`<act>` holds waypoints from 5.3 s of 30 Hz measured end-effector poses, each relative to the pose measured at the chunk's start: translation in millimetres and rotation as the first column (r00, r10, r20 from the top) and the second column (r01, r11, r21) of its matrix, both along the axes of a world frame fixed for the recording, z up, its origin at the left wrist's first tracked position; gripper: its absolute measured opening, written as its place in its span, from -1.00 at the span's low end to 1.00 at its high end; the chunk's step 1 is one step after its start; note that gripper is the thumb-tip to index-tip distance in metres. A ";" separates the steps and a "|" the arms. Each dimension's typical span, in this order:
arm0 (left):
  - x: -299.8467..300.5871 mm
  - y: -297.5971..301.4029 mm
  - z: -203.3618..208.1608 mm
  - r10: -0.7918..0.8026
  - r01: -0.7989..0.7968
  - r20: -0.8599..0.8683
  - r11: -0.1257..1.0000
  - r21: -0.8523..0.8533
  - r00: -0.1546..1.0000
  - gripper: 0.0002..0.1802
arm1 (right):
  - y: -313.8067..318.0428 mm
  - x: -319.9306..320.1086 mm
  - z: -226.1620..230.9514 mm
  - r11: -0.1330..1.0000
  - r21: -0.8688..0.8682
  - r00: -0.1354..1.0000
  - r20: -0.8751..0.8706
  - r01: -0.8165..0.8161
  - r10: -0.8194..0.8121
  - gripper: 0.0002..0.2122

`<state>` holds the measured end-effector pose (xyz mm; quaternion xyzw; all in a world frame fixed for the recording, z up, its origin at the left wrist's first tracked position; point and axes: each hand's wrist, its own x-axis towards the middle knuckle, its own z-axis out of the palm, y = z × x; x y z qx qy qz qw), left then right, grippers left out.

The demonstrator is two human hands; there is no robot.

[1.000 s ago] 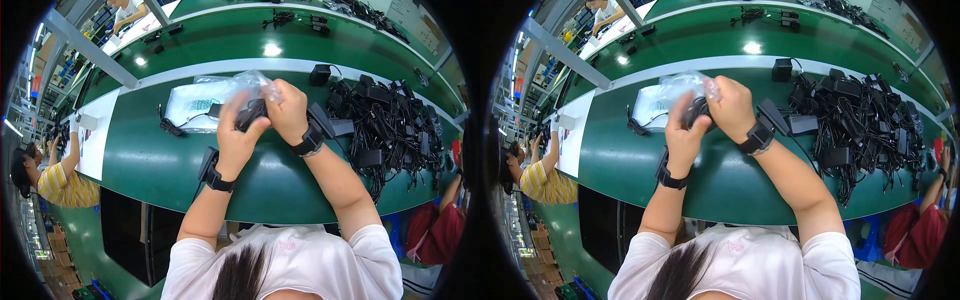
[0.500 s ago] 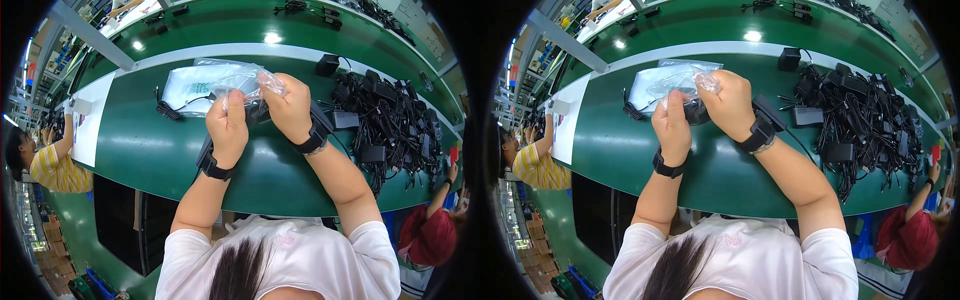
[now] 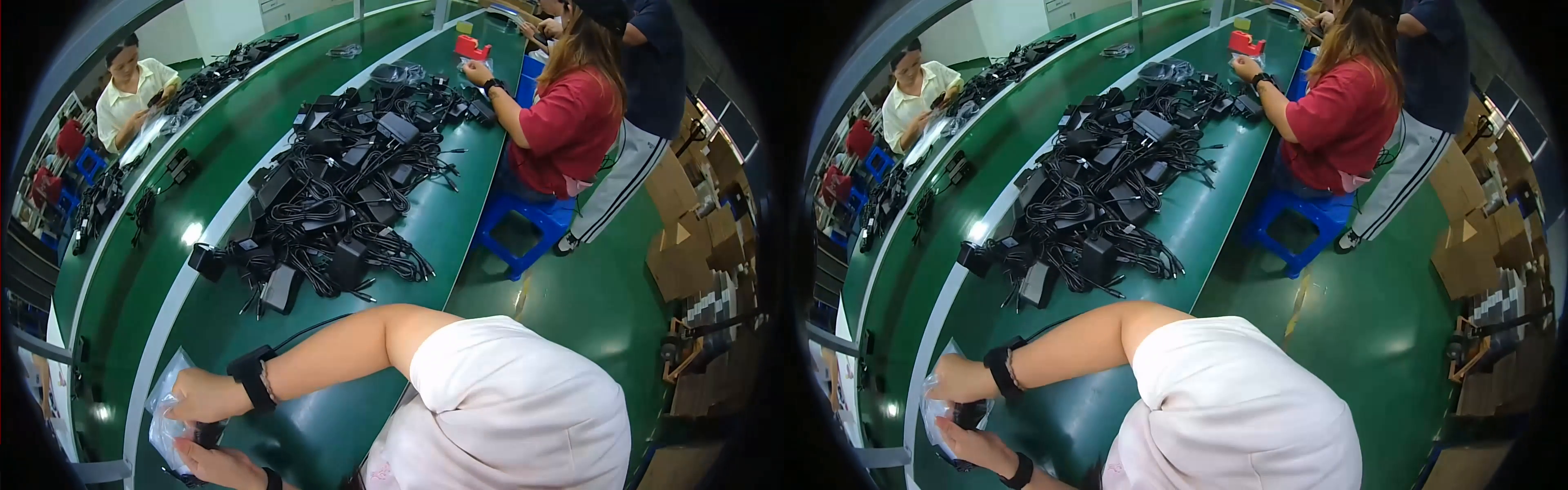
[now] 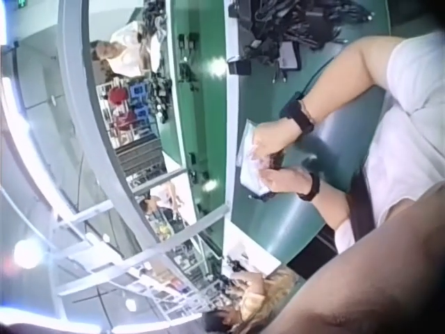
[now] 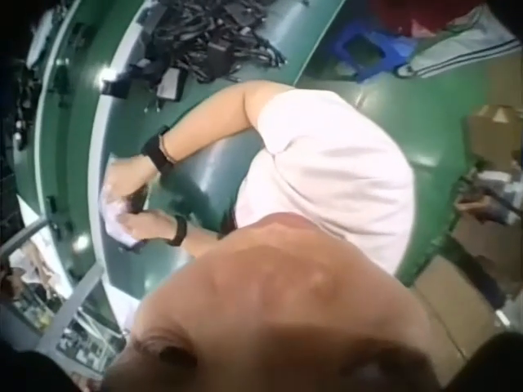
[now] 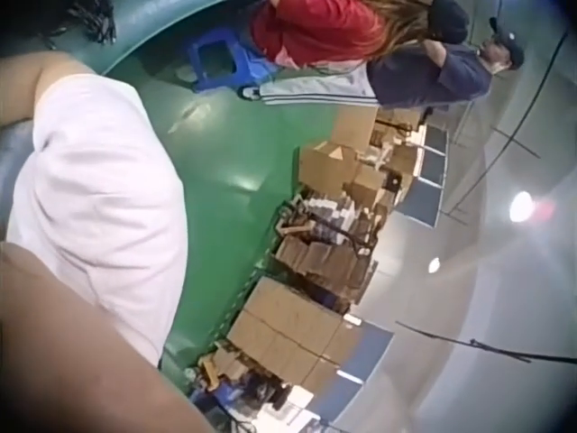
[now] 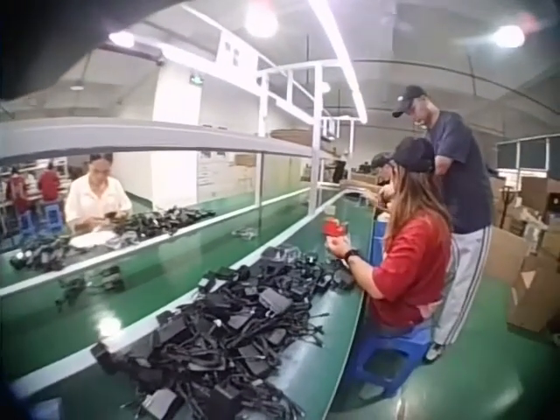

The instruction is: The person picks up a power adapter, wraps its cord around the body, and places it into a plastic bag. After repeating this with a second adapter, the person sets the bag aside and reaches for another unit.

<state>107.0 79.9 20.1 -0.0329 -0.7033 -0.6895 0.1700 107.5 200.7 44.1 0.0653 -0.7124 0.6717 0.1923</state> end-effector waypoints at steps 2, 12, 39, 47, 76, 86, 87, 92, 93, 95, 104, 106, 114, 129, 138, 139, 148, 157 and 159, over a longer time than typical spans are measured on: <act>4.0 3.8 0.6 0.105 -0.105 0.001 0.993 -0.050 0.994 -0.55 | 4.2 -2.5 -9.6 0.990 -0.076 0.966 0.225 -0.116 0.130 -0.60; -14.5 -30.0 6.0 0.132 -0.137 -0.064 0.988 -0.069 0.989 -0.62 | -9.6 -11.4 -16.6 0.904 -0.394 0.912 0.286 -0.168 0.294 -0.69; -8.3 -29.6 40.3 -0.227 0.193 0.167 0.961 0.198 0.959 -0.74 | 82.1 -67.8 105.3 0.719 0.017 0.568 0.627 -0.695 0.534 -0.67; -15.7 -43.4 18.1 0.068 -0.212 -0.302 0.854 -0.476 0.951 -0.85 | 155.3 -296.0 -37.2 0.025 0.991 0.913 -0.114 0.134 -0.391 -0.67; -30.9 -39.6 16.8 -0.002 -0.251 -0.383 0.752 -0.609 0.924 -0.89 | 385.3 -290.3 -52.1 -0.055 0.986 0.834 0.104 -0.159 -0.542 -0.74; -22.9 -40.1 7.2 -0.479 0.416 0.314 0.875 0.248 0.820 -0.65 | 141.5 -119.5 140.7 0.700 0.595 0.917 0.294 -0.395 0.268 -0.83; -28.7 -36.6 3.0 -0.601 0.460 0.316 0.783 0.419 0.734 -0.55 | 127.6 -101.4 138.9 0.697 0.601 0.919 0.218 -0.391 0.328 -0.79; -16.9 -25.3 10.6 -0.871 0.517 -0.069 0.223 0.827 0.486 -0.20 | 47.7 -34.2 94.6 0.724 0.319 0.771 0.034 -0.611 0.636 -0.74; -14.8 -23.8 10.3 -0.854 0.513 -0.110 0.198 0.835 0.508 -0.25 | 35.0 -23.4 80.6 0.708 0.205 0.727 0.028 -0.676 0.686 -0.75; -16.9 -26.2 8.7 -0.796 0.544 -0.116 0.291 0.787 0.594 -0.40 | 22.6 -10.5 56.8 0.633 -0.064 0.636 -0.051 -0.772 0.770 -0.93; -43.1 -78.9 5.6 -0.370 0.273 -0.168 0.254 0.928 0.914 -0.71 | -3.2 23.8 -22.1 0.332 -0.660 0.232 0.238 -0.674 0.943 -0.27; -41.7 -82.9 13.7 -0.333 0.249 -0.161 0.243 0.938 0.929 -0.74 | -24.1 33.8 -14.5 0.412 -0.550 0.333 0.242 -0.727 0.911 -0.29; -39.7 -87.2 22.3 -0.470 0.523 -0.312 0.428 0.738 0.825 -0.58 | 3.4 -19.8 -13.7 0.956 0.036 0.874 0.418 -0.291 0.250 -0.83; -18.8 -41.9 18.9 -0.516 0.408 0.062 0.741 0.532 0.855 -0.48 | -6.0 -10.8 -3.6 0.867 -0.322 0.876 0.175 -0.380 0.449 -0.63; -18.1 -34.3 13.8 -0.537 0.448 -0.002 0.703 0.553 0.844 -0.50 | -6.5 -13.6 -12.9 0.981 0.183 0.997 -0.014 -0.072 0.076 -0.64; -18.7 -34.3 12.3 -0.505 0.431 -0.002 0.735 0.523 0.863 -0.51 | -7.6 -12.0 -11.9 0.981 0.181 0.997 -0.013 -0.073 0.076 -0.64; -16.9 -29.5 12.8 -0.420 0.315 0.061 0.761 0.567 0.905 -0.58 | -16.8 -9.5 -24.7 0.966 0.258 0.979 -0.203 0.030 0.024 -0.63; -20.2 -32.6 9.1 -0.437 0.273 0.149 0.756 0.596 0.887 -0.60 | -17.7 -9.7 -29.9 0.956 0.294 0.980 -0.196 0.015 0.045 -0.61; -22.5 -34.6 7.5 -0.463 0.279 0.178 0.752 0.597 0.868 -0.59 | -15.6 -13.0 -23.3 0.942 0.319 0.984 -0.101 -0.109 0.148 -0.59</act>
